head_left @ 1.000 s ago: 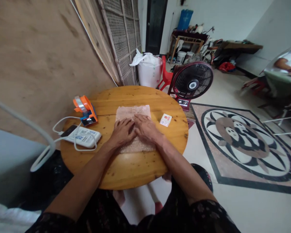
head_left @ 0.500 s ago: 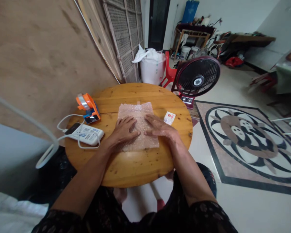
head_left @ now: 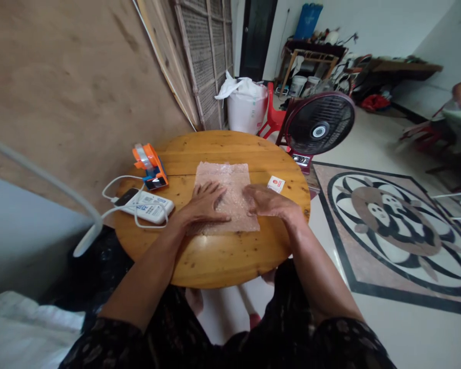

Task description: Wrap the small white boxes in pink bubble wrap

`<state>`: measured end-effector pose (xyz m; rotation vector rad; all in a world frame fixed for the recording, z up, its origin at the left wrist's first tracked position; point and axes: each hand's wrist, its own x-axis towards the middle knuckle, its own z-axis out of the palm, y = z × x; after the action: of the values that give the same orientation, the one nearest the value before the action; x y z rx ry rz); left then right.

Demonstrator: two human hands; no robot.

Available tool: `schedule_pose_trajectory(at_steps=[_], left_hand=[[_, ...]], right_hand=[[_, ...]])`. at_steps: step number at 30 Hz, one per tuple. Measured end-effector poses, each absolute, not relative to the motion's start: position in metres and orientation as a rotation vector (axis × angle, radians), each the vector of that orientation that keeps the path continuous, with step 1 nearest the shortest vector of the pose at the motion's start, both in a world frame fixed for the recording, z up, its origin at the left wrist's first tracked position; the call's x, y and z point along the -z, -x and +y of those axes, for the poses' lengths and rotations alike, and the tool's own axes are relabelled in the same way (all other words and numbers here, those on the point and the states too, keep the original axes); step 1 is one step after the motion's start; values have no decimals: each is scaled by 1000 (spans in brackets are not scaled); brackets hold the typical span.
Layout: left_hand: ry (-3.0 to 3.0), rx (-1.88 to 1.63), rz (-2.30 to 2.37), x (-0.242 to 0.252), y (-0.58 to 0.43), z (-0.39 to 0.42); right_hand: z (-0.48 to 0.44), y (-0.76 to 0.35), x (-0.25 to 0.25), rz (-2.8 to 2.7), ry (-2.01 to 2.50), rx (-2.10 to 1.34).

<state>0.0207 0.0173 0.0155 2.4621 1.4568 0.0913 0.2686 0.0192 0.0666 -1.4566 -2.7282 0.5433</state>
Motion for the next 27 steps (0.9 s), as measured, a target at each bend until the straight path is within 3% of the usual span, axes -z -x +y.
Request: schedule_pose_trajectory(at_steps=[10, 13, 27], left_hand=[[-2531, -203, 1368, -20, -25, 9], [-2540, -157, 1347, -17, -26, 9], [-2577, -292, 1333, -16, -29, 8]], right_hand=[[-23, -252, -82, -2656, 1426, -119], [-25, -234, -70, -2746, 1258, -172], [-35, -270, -23, -2593, 1521, -213]])
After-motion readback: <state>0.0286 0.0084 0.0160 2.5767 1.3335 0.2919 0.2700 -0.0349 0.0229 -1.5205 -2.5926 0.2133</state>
